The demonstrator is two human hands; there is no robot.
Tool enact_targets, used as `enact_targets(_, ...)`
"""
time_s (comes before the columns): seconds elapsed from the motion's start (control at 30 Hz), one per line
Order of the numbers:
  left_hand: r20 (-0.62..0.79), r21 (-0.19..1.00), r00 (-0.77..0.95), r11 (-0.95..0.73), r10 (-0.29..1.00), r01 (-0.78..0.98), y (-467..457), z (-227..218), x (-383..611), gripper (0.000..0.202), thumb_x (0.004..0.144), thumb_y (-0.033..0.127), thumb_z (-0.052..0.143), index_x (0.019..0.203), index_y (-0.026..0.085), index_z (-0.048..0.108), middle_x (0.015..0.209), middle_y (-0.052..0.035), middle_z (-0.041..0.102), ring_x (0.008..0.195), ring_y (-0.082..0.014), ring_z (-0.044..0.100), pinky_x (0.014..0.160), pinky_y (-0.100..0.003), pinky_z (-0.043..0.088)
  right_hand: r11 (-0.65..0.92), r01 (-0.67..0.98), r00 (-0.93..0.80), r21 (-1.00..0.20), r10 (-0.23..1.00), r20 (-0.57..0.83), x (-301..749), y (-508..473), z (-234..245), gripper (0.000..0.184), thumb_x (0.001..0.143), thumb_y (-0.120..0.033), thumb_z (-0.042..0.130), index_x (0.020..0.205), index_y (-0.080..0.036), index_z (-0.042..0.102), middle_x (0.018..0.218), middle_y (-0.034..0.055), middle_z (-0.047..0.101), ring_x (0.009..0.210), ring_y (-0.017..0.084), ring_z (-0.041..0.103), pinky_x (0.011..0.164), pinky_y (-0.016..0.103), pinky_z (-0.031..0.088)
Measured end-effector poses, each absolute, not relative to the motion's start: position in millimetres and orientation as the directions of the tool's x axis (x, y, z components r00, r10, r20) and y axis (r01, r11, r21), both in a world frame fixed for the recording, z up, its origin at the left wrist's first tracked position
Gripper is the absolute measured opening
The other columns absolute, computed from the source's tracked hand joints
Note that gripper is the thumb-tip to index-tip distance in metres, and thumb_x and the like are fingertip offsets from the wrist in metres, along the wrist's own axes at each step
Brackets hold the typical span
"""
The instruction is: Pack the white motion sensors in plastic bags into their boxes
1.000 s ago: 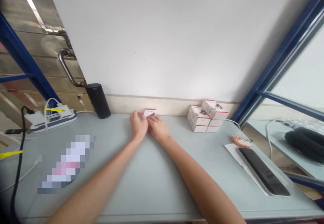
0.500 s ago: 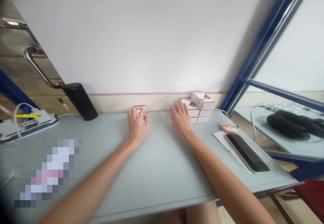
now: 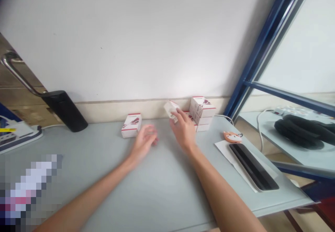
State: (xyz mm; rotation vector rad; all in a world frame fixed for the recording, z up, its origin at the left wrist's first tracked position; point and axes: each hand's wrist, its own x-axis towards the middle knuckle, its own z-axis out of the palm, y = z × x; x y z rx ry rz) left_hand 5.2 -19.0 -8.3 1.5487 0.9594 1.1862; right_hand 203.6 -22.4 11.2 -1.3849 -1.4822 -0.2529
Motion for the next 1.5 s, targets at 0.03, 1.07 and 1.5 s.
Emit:
enact_targets(0.03, 0.142, 0.990, 0.248, -0.137, 0.958, -0.036, -18.0, -7.3, 6.4, 0.041, 0.096, 0.042, 0.064, 0.131, 0.025, 0.052, 0.116, -0.0084, 0.070, 0.086, -0.0183, 0.073, 0.078, -0.035, 0.061, 0.385, 0.756, 0.224, -0.529, 0.607, 0.763, 193.8, -26.5, 13.5, 0.026, 0.098, -0.034, 0.064, 0.122, -0.028, 0.072, 0.141, 0.0086, 0.068, 0.124, 0.030, 0.068, 0.108, 0.049, 0.055)
enact_targets(1.07, 0.864, 0.039, 0.449, -0.919, 0.227, 0.391, -27.3, 0.7, -8.5, 0.064, 0.081, 0.027, 0.086, 0.136, 0.037, 0.055, 0.152, -0.0118, 0.046, 0.148, -0.0354, 0.046, 0.118, -0.054, 0.044, 0.425, 0.281, 0.346, -0.861, 0.792, 0.504, 181.3, -44.2, 46.3, 0.042, 0.103, -0.055, 0.050, 0.088, -0.022, 0.071, 0.081, 0.0003, 0.068, 0.077, 0.018, 0.060, 0.069, 0.028, 0.048)
enact_targets(1.5, 0.873, -0.030, 0.444, -0.884, 0.205, 0.467, -25.4, 23.3, -12.1, 0.035, 0.091, 0.036, 0.077, 0.118, 0.028, 0.057, 0.129, -0.0122, 0.067, 0.117, -0.0278, 0.066, 0.100, -0.046, 0.054, 0.647, 0.539, 0.051, -0.540, 0.614, 0.787, 174.7, -59.9, 50.0, 0.028, 0.105, -0.041, 0.049, 0.110, -0.025, 0.072, 0.114, 0.0090, 0.064, 0.108, 0.024, 0.064, 0.096, 0.042, 0.054)
